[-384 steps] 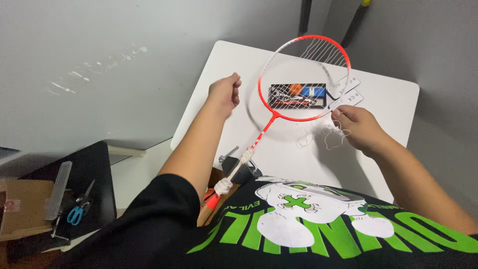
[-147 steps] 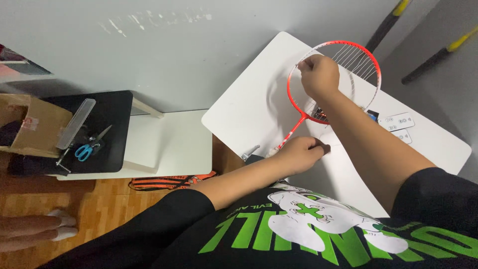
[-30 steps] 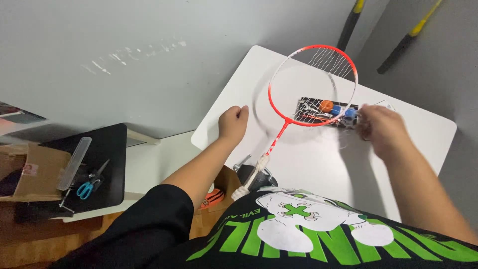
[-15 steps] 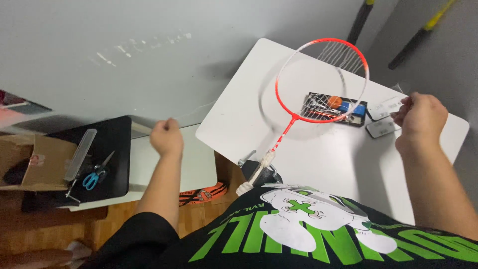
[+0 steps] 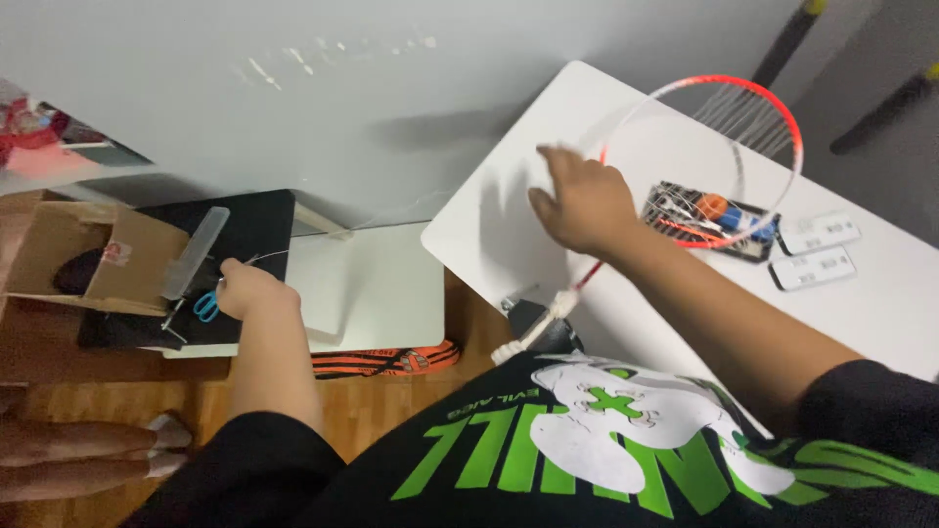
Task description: Repairing or restringing a badminton racket string by hand.
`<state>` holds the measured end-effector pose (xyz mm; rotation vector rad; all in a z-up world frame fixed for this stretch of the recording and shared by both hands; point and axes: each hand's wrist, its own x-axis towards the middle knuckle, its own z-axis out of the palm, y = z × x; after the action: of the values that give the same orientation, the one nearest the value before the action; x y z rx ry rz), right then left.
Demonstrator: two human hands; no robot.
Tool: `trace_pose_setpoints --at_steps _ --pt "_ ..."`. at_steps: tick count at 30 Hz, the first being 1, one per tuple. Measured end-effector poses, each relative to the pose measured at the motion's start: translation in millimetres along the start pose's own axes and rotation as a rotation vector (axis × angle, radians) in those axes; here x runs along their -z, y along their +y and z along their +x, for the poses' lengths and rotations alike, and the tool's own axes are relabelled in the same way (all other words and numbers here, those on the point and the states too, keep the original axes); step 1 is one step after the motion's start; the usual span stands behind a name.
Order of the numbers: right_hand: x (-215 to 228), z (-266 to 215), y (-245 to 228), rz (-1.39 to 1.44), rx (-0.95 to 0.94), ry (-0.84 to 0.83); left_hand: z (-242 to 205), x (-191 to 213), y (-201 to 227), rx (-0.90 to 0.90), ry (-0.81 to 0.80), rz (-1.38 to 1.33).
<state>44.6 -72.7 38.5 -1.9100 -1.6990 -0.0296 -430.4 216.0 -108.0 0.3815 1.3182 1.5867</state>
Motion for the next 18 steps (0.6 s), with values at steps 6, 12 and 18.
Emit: trace_pose_setpoints --at_steps 6,12,18 --pt "-43 3 -32 -0.001 -0.193 -0.355 -119 -37 16 -0.425 0.083 0.58" --pt "-41 -34 -70 0.321 0.095 -0.512 -216 -107 -42 -0.407 -0.546 0.981" --pt "-32 -42 -75 0.444 0.222 -0.677 -358 -197 -65 -0.224 -1.149 1.355"
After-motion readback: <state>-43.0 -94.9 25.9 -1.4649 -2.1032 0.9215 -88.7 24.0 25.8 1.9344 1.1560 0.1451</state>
